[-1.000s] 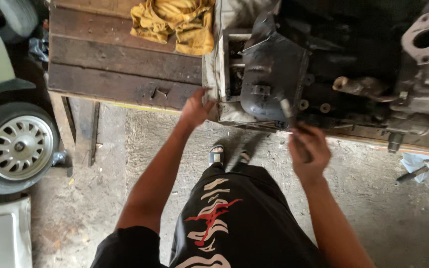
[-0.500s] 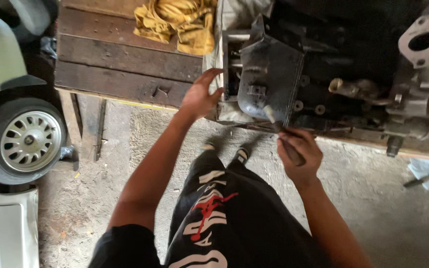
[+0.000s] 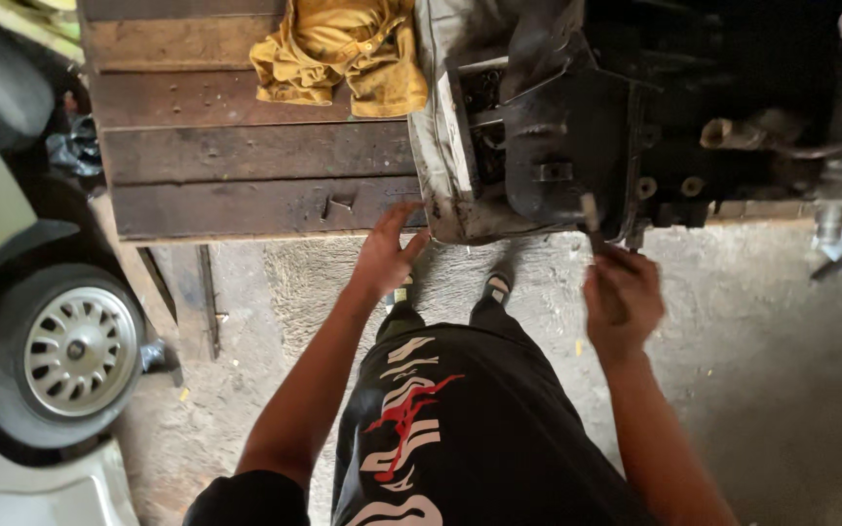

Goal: The person uses a chisel to scrape grime and residue from a disassembled engine block and cylinder head on a wooden workbench. The person holds the parts steady with one hand while scraping with the other, moving across multiple surfaces.

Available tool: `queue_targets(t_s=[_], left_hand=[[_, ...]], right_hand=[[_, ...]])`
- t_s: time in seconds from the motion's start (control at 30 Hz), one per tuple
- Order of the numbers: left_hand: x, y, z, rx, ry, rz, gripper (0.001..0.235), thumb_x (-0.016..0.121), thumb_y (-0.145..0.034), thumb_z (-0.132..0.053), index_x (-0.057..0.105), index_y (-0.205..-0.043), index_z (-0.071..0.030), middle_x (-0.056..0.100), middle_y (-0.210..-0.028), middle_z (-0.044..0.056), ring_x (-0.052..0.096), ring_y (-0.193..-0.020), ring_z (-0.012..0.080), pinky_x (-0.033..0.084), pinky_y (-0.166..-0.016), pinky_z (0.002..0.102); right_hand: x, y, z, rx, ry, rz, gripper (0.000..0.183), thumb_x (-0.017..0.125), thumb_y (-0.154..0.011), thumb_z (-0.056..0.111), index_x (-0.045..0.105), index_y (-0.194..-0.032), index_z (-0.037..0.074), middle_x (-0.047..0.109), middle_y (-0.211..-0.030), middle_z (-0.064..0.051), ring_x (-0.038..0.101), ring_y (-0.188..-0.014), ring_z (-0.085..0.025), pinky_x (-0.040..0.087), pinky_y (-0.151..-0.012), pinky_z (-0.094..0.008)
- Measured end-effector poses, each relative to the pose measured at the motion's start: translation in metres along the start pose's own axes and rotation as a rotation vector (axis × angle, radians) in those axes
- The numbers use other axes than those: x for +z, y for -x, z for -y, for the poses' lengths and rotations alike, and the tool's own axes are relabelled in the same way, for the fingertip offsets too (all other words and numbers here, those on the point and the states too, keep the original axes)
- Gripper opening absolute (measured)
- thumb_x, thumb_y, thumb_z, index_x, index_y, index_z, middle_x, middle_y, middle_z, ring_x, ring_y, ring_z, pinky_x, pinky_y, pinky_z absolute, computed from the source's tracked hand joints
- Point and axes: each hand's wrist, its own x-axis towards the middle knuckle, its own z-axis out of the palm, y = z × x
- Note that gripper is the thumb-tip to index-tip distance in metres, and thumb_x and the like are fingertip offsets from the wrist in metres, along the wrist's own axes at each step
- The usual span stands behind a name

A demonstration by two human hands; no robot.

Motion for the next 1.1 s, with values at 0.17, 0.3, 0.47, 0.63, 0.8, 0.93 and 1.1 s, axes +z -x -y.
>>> queue_targets(t_s=[0.17,0.3,0.47,0.63,0.8,0.93,1.1], left_hand=[[0.006,-0.006,-0.002,0.027,0.066,0.054,0.041,0.065,-0.096,-0.028,0.062,-0.133,-0.010,0.058,-0.145,0.017,0.056,-0.131,0.0391,0.045,-0.110,0.045],[0.002,-0.016,-0.017,0.115,0.076,0.047,0.039,0.070,-0.093,-0.024,0.065,-0.129,-0.011,0.064,-0.136,0.015,0.062,-0.124,0.0363,0.051,-0.103,0.041],[-0.012,-0.026,-0.045,0.220,0.144,0.060,0.039,0.075,-0.089,-0.018,0.067,-0.127,-0.011,0.068,-0.132,0.010,0.066,-0.122,0.0326,0.053,-0.104,0.039],[-0.022,-0.034,-0.065,0.232,0.089,0.094,0.043,0.077,-0.087,-0.020,0.066,-0.128,-0.012,0.065,-0.135,0.010,0.065,-0.122,0.0325,0.052,-0.103,0.040],[-0.018,-0.030,-0.055,0.249,0.100,0.105,0.043,0.075,-0.090,-0.019,0.065,-0.131,-0.010,0.064,-0.136,0.012,0.064,-0.124,0.0335,0.052,-0.105,0.041],[-0.014,-0.022,-0.036,0.224,0.066,0.118,0.044,0.075,-0.091,-0.022,0.064,-0.131,-0.007,0.063,-0.137,0.015,0.062,-0.126,0.0353,0.051,-0.106,0.043],[-0.001,-0.017,-0.005,0.196,0.030,0.102,0.044,0.075,-0.090,-0.023,0.064,-0.130,-0.007,0.062,-0.139,0.017,0.063,-0.125,0.0357,0.052,-0.107,0.043]], right_hand=[[0.022,0.015,0.032,0.017,0.048,0.027,0.022,0.080,-0.084,-0.006,0.071,-0.102,0.000,0.070,-0.115,-0.019,0.071,-0.106,-0.032,0.059,-0.092,-0.037],[0.013,0.008,0.030,0.067,0.193,-0.101,0.022,0.080,-0.089,-0.007,0.071,-0.108,0.001,0.069,-0.119,-0.019,0.071,-0.109,-0.032,0.060,-0.094,-0.036],[0.027,0.013,0.030,0.033,0.179,0.016,0.019,0.082,-0.087,-0.003,0.071,-0.101,0.000,0.070,-0.116,-0.018,0.073,-0.106,-0.031,0.062,-0.087,-0.034],[0.030,0.014,0.015,0.018,0.041,-0.202,0.017,0.082,-0.092,-0.003,0.070,-0.105,0.001,0.068,-0.123,-0.017,0.073,-0.112,-0.029,0.067,-0.090,-0.032],[0.037,0.016,0.019,0.046,0.128,-0.032,0.021,0.081,-0.088,-0.004,0.070,-0.106,0.000,0.068,-0.120,-0.018,0.072,-0.110,-0.029,0.064,-0.088,-0.031],[0.034,0.016,0.023,0.054,0.060,-0.033,0.022,0.081,-0.087,-0.003,0.072,-0.106,0.002,0.070,-0.120,-0.016,0.073,-0.110,-0.027,0.065,-0.087,-0.032],[0.004,0.006,0.017,0.056,0.250,-0.095,0.020,0.080,-0.090,-0.005,0.073,-0.109,0.001,0.069,-0.120,-0.017,0.070,-0.110,-0.030,0.062,-0.092,-0.036]])
